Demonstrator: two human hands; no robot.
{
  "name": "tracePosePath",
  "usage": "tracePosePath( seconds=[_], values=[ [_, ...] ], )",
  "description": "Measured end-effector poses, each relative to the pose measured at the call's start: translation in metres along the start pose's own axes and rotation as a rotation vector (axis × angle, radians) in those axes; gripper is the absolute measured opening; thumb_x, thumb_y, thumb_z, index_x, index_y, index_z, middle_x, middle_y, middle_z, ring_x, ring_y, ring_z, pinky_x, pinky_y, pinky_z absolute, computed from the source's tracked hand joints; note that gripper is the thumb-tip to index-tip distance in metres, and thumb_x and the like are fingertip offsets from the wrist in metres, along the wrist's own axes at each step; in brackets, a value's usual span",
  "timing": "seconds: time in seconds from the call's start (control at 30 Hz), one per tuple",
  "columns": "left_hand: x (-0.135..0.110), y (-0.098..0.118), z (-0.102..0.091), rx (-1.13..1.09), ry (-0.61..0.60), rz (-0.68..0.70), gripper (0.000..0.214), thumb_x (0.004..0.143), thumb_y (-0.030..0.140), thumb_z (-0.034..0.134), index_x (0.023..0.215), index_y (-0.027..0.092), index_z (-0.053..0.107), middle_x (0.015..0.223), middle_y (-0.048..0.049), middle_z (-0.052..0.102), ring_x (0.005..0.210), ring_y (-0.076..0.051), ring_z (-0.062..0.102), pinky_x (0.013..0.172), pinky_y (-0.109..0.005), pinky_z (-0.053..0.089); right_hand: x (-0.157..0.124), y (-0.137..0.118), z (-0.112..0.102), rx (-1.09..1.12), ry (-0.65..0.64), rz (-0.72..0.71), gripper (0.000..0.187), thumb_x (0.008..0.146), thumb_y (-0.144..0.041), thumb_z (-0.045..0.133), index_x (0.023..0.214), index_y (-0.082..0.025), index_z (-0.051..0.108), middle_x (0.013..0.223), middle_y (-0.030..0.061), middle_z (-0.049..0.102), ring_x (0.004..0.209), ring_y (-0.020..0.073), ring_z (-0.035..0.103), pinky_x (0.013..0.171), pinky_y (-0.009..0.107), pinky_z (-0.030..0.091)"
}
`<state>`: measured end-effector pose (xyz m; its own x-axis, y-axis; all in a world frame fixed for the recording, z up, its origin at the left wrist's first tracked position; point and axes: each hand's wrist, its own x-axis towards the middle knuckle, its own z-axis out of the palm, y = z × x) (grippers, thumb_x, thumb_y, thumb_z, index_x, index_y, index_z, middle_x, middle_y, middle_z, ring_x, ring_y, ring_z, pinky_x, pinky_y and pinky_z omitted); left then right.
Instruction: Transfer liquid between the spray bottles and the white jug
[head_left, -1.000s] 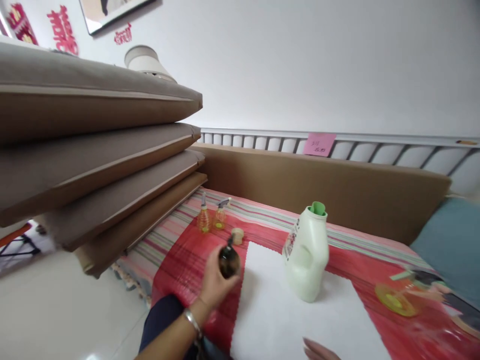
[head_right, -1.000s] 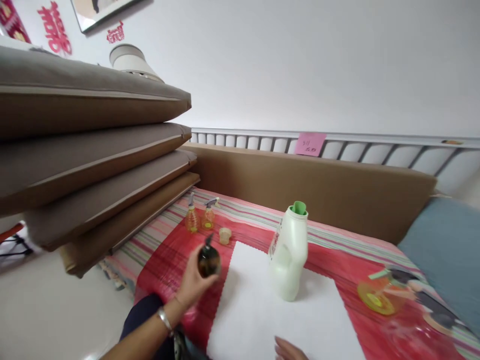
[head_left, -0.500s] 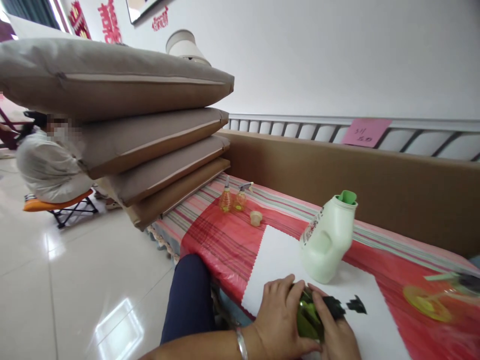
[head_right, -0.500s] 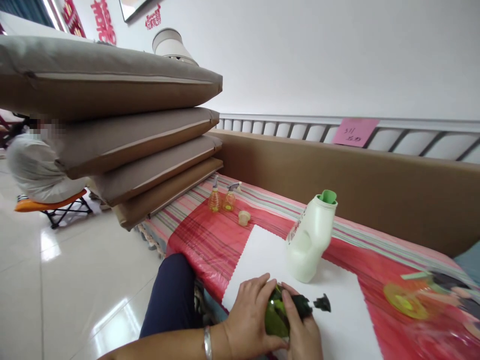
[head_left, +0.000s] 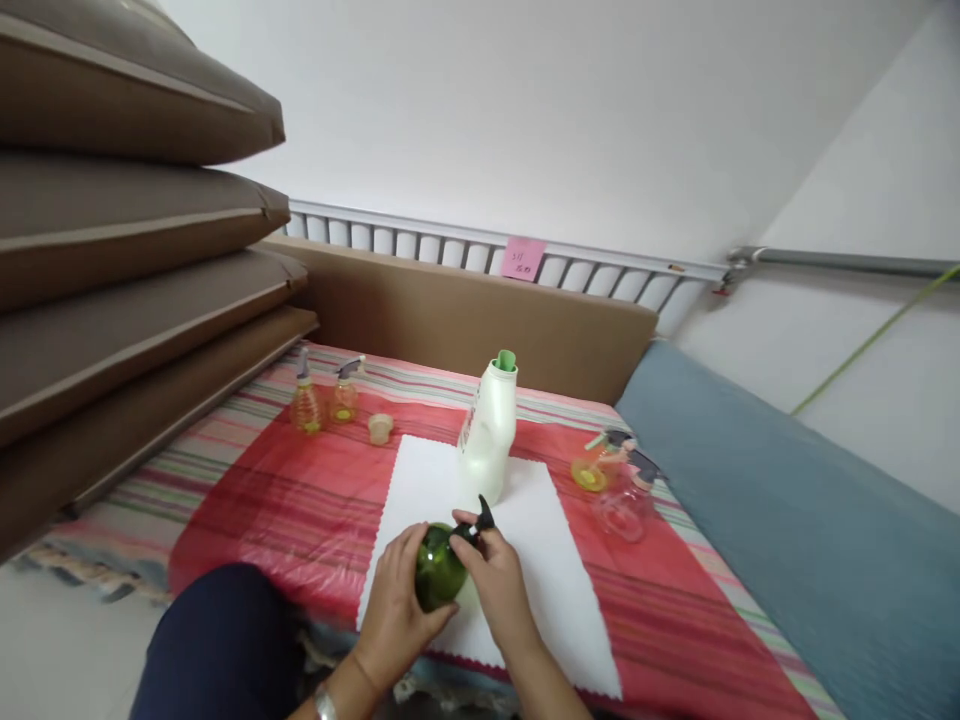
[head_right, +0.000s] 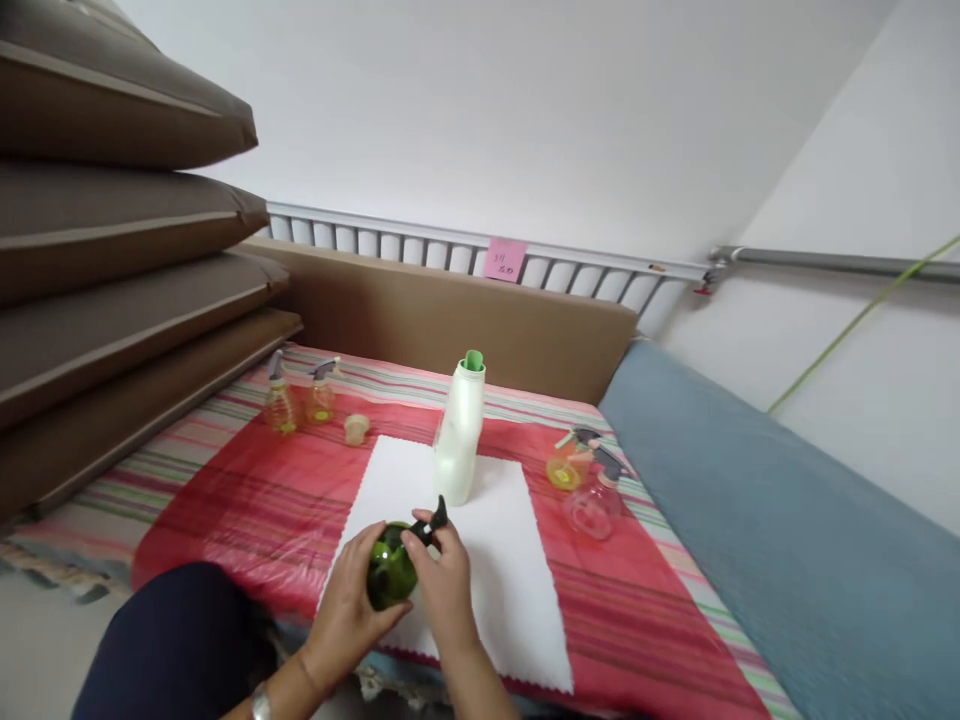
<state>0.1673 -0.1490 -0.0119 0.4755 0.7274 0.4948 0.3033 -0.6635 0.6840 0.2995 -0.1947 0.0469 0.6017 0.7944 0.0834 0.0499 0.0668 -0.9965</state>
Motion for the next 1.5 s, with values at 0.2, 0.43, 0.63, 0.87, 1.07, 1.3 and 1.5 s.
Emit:
tracePosePath(
  seconds=[0.2, 0.43, 0.63, 0.87, 1.07, 1.3, 1.5],
  values=[
    [0.004, -0.03, 0.009, -0.013, 0.042, -0.004, 0.082, 0.065, 0.024, 0.07, 0.134, 0.022, 0.027, 0.129, -0.0132, 0.048, 0.121, -0.03, 0.046, 0.101, -0.051, 0.04, 0.018, 0.016, 0.007, -0.061, -0.023, 0.024, 0.035, 0.063, -0.033, 0.072, 0.094, -0.018, 0.065, 0.097, 0.0072, 0.069, 0.092, 0.0256, 0.062, 0.085, 0.037, 0.049],
    [0.008, -0.053, 0.019, -0.073, 0.031, -0.026, 0.083, 0.066, 0.027, 0.07, 0.134, 0.02, 0.024, 0.13, -0.0151, 0.047, 0.123, -0.031, 0.045, 0.102, -0.052, 0.04, 0.024, 0.015, 0.009, -0.074, -0.14, 0.042, 0.039, 0.071, -0.034, 0.065, 0.106, -0.018, 0.063, 0.105, 0.0078, 0.068, 0.098, 0.025, 0.061, 0.086, 0.037, 0.049],
    [0.004, -0.058, 0.024, -0.086, 0.024, -0.03, 0.084, 0.066, 0.024, 0.069, 0.135, 0.02, 0.022, 0.13, -0.0159, 0.046, 0.123, -0.031, 0.045, 0.102, -0.053, 0.039, 0.028, 0.018, 0.023, -0.145, -0.082, 0.009, 0.03, 0.066, -0.031, 0.07, 0.092, -0.018, 0.065, 0.09, 0.0061, 0.069, 0.087, 0.0254, 0.063, 0.085, 0.04, 0.048],
    [0.004, -0.063, 0.025, -0.097, 0.04, -0.043, 0.086, 0.064, 0.025, 0.071, 0.136, 0.019, 0.024, 0.133, -0.0161, 0.046, 0.125, -0.031, 0.044, 0.103, -0.053, 0.038, 0.029, 0.016, 0.02, -0.136, -0.136, -0.042, 0.041, 0.069, -0.029, 0.067, 0.108, -0.019, 0.063, 0.11, 0.0081, 0.067, 0.097, 0.0254, 0.061, 0.089, 0.04, 0.046],
    [0.004, -0.065, 0.026, -0.111, 0.05, -0.051, 0.084, 0.065, 0.029, 0.071, 0.135, 0.019, 0.025, 0.134, -0.0159, 0.045, 0.126, -0.031, 0.044, 0.105, -0.051, 0.037, 0.034, -0.012, 0.024, -0.132, -0.065, -0.118, 0.034, 0.074, -0.034, 0.065, 0.103, -0.016, 0.064, 0.098, 0.0081, 0.069, 0.094, 0.0258, 0.061, 0.089, 0.04, 0.045],
    [0.005, -0.07, 0.025, -0.124, 0.039, -0.079, 0.084, 0.065, 0.034, 0.073, 0.133, 0.017, 0.027, 0.132, -0.0149, 0.047, 0.124, -0.029, 0.046, 0.106, -0.049, 0.037, 0.052, -0.088, -0.023, 0.143, 0.068, -0.233, 0.05, 0.077, -0.044, 0.064, 0.12, -0.02, 0.053, 0.108, 0.0068, 0.066, 0.1, 0.0224, 0.06, 0.091, 0.037, 0.043],
    [0.006, -0.082, 0.025, -0.174, 0.041, -0.165, 0.083, 0.066, 0.039, 0.071, 0.134, 0.017, 0.028, 0.135, -0.0148, 0.044, 0.126, -0.031, 0.044, 0.105, -0.05, 0.037, 0.052, -0.037, -0.096, 0.125, 0.134, 0.158, 0.049, 0.062, -0.055, 0.07, 0.09, -0.016, 0.061, 0.075, 0.0068, 0.069, 0.065, 0.0211, 0.065, 0.059, 0.032, 0.05]
  ],
)
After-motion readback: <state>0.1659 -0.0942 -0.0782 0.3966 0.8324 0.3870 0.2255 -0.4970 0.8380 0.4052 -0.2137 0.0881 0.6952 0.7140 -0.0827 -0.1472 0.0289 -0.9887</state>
